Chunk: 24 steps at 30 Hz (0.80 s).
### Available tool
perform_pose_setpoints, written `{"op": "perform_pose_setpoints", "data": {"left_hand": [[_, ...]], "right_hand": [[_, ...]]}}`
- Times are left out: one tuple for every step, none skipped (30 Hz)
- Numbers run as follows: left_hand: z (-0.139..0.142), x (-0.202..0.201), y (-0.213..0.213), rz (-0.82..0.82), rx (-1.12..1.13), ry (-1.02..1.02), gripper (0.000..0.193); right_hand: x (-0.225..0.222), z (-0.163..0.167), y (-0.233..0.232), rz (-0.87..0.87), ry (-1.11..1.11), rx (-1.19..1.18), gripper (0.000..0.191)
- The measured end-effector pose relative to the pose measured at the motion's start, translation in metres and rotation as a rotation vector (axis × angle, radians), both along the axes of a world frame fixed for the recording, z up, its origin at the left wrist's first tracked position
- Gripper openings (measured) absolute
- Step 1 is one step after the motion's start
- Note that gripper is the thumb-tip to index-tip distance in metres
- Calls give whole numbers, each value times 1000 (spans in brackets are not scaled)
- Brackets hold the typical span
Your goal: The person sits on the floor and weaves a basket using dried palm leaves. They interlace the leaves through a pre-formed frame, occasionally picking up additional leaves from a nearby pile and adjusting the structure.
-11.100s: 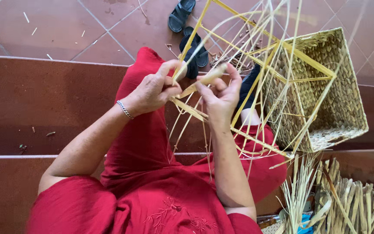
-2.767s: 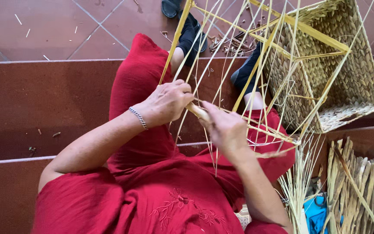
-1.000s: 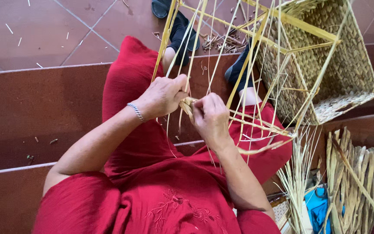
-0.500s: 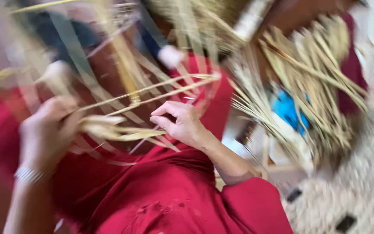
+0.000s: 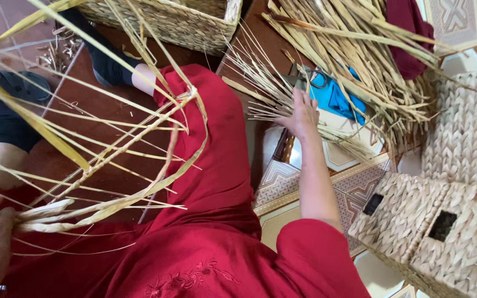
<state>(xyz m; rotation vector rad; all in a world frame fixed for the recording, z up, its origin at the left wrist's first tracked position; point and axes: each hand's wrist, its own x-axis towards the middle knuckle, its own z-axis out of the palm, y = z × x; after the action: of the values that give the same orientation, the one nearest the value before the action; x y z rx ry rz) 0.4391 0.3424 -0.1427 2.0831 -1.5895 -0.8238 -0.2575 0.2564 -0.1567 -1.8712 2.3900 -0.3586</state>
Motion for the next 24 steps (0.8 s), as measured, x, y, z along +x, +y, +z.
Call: {"op": "perform_pose_setpoints", "data": {"left_hand": [[0, 3, 1, -11, 4, -26, 19], [0, 5, 1, -21, 10, -53, 20], [1, 6, 0, -34, 15, -77, 21], [2, 5, -1, -32, 14, -31, 21], [4, 4, -3, -27, 13, 14, 21], [6, 3, -4, -22, 11, 59, 21], [9, 1, -5, -27, 21, 53, 20], [12, 0, -6, -32, 32, 45, 18], [16, -2, -6, -31, 41, 23, 19], [20, -3, -7, -30, 51, 1, 19], [22, -4, -6, -22, 58, -32, 22], [23, -5, -7, -15, 65, -66, 27], [23, -5, -8, -25, 43, -35, 25], [23, -4, -8, -33, 20, -5, 23], [21, -2, -8, -42, -2, 26, 21], [17, 0, -8, -34, 9, 8, 21], [14, 3, -8, -27, 22, -10, 22], [11, 6, -6, -20, 36, -29, 22], [8, 10, -4, -43, 23, -40, 21], [6, 13, -2, -68, 10, -50, 20], [5, 15, -1, -94, -2, -60, 19], [4, 15, 1, -85, -12, -13, 20], [3, 14, 2, -74, -24, 34, 21], [4, 13, 2, -53, 9, 17, 22]], "right_hand": [[-5, -6, -1, -38, -24, 63, 105], [-9, -11, -3, -75, -49, 126, 115], [-12, -14, -4, -96, -20, 159, 100], [-15, -18, -6, -117, 10, 190, 84], [-19, -21, -6, -135, 37, 220, 68], [-23, -22, -5, -151, 37, 183, 54], [-29, -23, -4, -166, 37, 145, 40], [-34, -24, -2, -181, 36, 109, 26], [-41, -25, 0, -180, 41, 55, 21], [-48, -25, 2, -177, 47, -1, 17], [-56, -25, 4, -175, 56, -59, 14], [-65, -24, 5, -204, -66, 9, 17], [-73, -25, 7, -233, -188, 79, 20], [-80, -25, 9, -260, -312, 148, 23], [-86, -25, 12, -248, -378, 160, 23], [-91, -25, 15, -236, -443, 172, 23], [-94, -24, 17, -224, -509, 185, 22], [-96, -24, 19, -229, -544, 135, 23], [-96, -25, 21, -236, -578, 86, 25], [-97, -25, 25, -245, -612, 37, 26], [-94, -24, 28, -279, -540, -21, 27], [-89, -23, 30, -314, -465, -80, 28], [-84, -21, 30, -345, -388, -140, 29], [-79, -17, 33, -266, -139, -279, 31]]}}
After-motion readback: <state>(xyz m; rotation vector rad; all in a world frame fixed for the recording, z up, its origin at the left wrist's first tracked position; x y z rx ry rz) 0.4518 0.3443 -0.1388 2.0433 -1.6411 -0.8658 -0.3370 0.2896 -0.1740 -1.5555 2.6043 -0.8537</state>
